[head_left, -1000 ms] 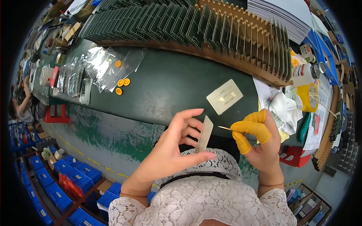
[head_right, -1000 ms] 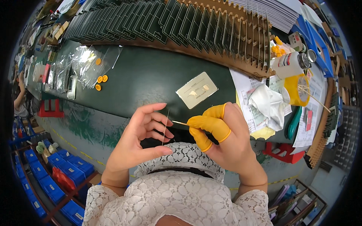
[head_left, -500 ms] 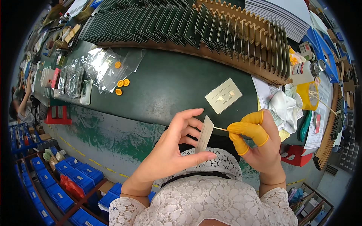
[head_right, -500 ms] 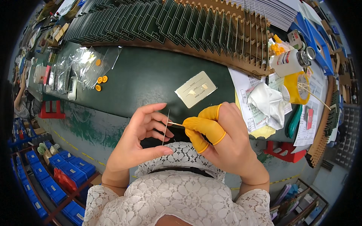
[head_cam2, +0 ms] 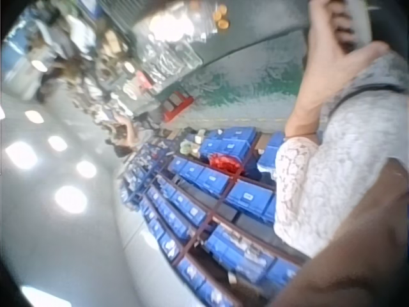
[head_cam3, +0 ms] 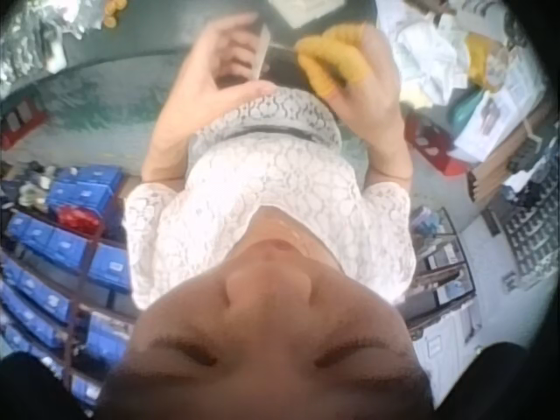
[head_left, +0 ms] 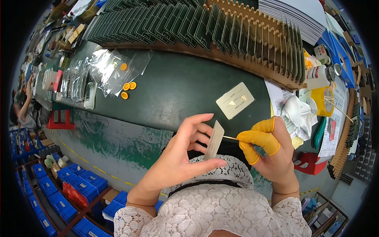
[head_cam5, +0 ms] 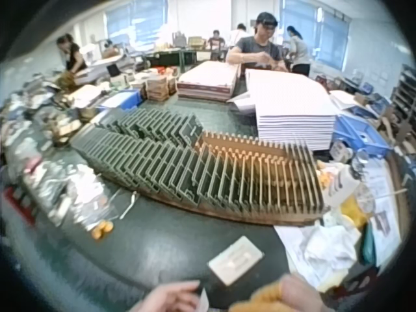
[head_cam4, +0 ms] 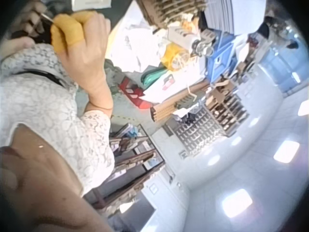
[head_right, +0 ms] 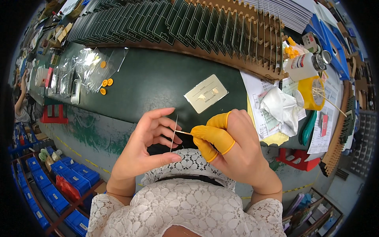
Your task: The person applies glue to a small rectangular card using a bottle and a wooden stick. They then place a transparent plastic sheet onto the glued surface and press it down. The person repeats this process with another card, applying glue and smoothing the plastic sheet with the stick.
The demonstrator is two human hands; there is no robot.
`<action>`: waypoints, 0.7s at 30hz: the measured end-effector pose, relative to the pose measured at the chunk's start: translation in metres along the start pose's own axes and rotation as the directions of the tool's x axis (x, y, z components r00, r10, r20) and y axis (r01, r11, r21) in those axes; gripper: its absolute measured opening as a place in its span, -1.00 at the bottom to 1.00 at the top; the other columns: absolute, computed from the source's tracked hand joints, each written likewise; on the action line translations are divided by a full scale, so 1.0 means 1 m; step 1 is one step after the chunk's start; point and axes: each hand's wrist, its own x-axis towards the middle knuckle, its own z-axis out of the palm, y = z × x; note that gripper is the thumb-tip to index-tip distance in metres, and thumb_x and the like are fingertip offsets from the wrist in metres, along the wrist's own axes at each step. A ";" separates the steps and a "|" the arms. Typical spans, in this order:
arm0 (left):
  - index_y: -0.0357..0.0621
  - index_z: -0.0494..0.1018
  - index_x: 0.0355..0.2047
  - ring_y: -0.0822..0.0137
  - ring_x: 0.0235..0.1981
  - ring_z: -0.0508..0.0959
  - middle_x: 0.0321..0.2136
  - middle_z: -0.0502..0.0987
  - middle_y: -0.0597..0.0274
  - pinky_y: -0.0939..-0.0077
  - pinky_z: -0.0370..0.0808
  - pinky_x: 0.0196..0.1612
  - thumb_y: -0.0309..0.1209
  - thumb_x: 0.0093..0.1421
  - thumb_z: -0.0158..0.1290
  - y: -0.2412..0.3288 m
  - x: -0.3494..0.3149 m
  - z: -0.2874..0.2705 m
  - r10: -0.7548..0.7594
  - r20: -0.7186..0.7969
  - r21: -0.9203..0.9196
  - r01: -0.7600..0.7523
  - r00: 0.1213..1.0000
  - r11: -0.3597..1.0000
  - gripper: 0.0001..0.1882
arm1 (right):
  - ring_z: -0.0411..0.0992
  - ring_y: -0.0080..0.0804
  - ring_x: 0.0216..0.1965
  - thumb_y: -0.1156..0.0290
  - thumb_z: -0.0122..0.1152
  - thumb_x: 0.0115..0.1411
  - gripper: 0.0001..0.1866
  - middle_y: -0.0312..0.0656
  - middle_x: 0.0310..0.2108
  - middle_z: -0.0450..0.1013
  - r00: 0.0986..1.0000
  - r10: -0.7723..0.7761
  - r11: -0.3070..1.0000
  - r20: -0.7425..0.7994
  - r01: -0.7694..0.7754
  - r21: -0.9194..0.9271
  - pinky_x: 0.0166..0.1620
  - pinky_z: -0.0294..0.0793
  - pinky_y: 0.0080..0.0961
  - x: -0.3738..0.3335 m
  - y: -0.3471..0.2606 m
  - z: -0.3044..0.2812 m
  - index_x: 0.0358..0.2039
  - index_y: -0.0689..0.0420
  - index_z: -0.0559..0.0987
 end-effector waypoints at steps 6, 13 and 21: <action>-0.18 0.14 0.33 0.26 -0.07 0.58 0.00 0.44 0.09 0.40 0.55 -0.02 -0.58 -0.05 0.42 0.001 0.000 0.000 -0.004 0.001 -0.002 0.004 1.000 1.000 -0.04 | 0.35 -0.26 -0.42 0.61 0.50 -0.11 -0.63 -0.21 -0.40 0.40 1.000 0.005 1.000 -0.002 -0.005 -0.018 -0.39 0.27 -0.37 0.001 0.000 -0.001 -0.23 0.16 0.63; -0.18 0.13 0.33 0.26 -0.07 0.58 -0.01 0.44 0.09 0.41 0.55 -0.03 -0.59 -0.04 0.42 0.000 0.000 0.001 0.016 -0.005 0.024 -0.016 1.000 1.000 -0.03 | 0.35 -0.25 -0.43 0.61 0.50 -0.10 -0.63 -0.21 -0.40 0.40 1.000 0.002 1.000 -0.001 -0.002 0.000 -0.39 0.27 -0.36 0.000 0.000 0.000 -0.23 0.15 0.62; -0.16 0.13 0.34 0.27 -0.07 0.58 -0.01 0.44 0.09 0.41 0.55 -0.02 -0.59 -0.05 0.43 0.000 -0.001 0.001 0.030 -0.025 0.052 -0.029 0.999 0.998 -0.02 | 0.35 -0.25 -0.43 0.60 0.51 -0.09 -0.64 -0.20 -0.39 0.41 1.000 -0.001 1.000 -0.004 0.001 -0.017 -0.39 0.28 -0.37 0.001 0.000 0.000 -0.23 0.16 0.62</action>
